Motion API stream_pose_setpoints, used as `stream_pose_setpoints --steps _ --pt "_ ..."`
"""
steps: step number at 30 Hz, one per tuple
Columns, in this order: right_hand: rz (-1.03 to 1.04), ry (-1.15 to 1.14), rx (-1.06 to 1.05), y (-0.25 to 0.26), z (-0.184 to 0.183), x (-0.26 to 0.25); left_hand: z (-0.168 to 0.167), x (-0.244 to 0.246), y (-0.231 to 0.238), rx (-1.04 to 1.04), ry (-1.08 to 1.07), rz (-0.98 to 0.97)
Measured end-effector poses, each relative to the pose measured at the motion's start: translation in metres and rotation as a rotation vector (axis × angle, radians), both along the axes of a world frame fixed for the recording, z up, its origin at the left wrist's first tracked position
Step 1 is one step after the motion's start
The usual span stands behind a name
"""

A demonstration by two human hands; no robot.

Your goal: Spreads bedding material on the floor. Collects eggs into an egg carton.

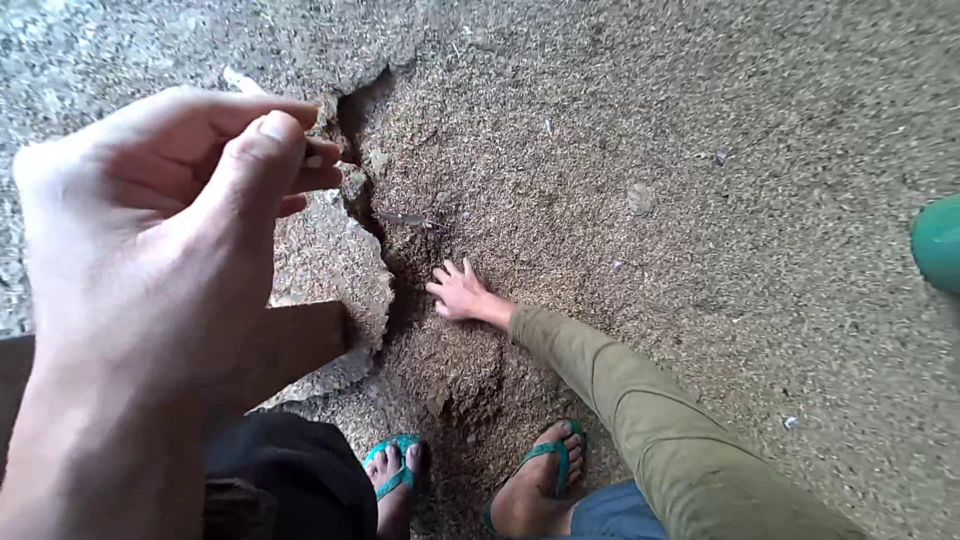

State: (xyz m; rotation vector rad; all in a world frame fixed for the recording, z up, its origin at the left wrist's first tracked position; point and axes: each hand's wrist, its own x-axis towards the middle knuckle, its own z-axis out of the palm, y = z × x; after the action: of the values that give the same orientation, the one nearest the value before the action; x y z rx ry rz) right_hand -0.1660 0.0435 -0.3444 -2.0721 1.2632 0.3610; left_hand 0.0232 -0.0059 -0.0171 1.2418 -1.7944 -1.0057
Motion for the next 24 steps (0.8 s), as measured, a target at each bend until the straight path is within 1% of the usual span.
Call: stream_pose_setpoints --steps 3,5,7,9,11,13,17,18,19,20,21,22,23,24 --pt "0.106 0.168 -0.122 -0.053 -0.031 -0.042 -0.008 0.002 0.002 0.026 -0.021 0.007" --pt "0.144 0.224 -0.173 -0.071 -0.039 -0.076 -0.011 0.003 0.001 0.028 -0.033 0.017" --pt "0.135 0.237 -0.196 -0.076 -0.033 -0.100 -0.010 0.005 0.000 0.036 -0.033 0.042" --pt "0.106 0.260 -0.207 -0.083 -0.022 -0.112 -0.005 0.003 -0.001 0.037 -0.032 0.076" --pt "0.041 0.286 -0.204 -0.082 -0.012 -0.125 -0.005 0.001 0.001 0.042 -0.049 0.075" --pt "-0.057 0.359 -0.189 -0.086 0.003 -0.153 -0.015 0.009 -0.001 0.049 -0.043 0.054" --pt "-0.347 0.555 -0.167 -0.089 0.038 -0.250 -0.019 0.022 -0.004 0.048 -0.005 0.007" --pt "-0.413 0.580 -0.150 -0.087 0.050 -0.263 -0.020 0.023 -0.005 0.041 0.004 -0.006" --pt "-0.460 0.563 -0.162 -0.086 0.058 -0.264 -0.020 0.022 -0.005 0.034 0.013 -0.015" --pt "-0.502 0.485 -0.204 -0.082 0.064 -0.253 -0.018 0.017 -0.005 0.028 0.016 -0.020" --pt "-0.541 0.364 -0.263 -0.078 0.065 -0.231 -0.014 0.008 -0.004 0.021 0.014 -0.017" --pt "-0.583 0.226 -0.294 -0.074 0.060 -0.201 -0.010 0.000 -0.003 0.010 0.007 -0.014" --pt "-0.654 0.087 -0.267 -0.071 0.049 -0.164 -0.005 -0.006 -0.002 -0.004 -0.013 -0.004" --pt "-0.774 -0.079 -0.173 -0.066 0.034 -0.124 0.000 -0.008 0.000 -0.011 -0.043 0.014"
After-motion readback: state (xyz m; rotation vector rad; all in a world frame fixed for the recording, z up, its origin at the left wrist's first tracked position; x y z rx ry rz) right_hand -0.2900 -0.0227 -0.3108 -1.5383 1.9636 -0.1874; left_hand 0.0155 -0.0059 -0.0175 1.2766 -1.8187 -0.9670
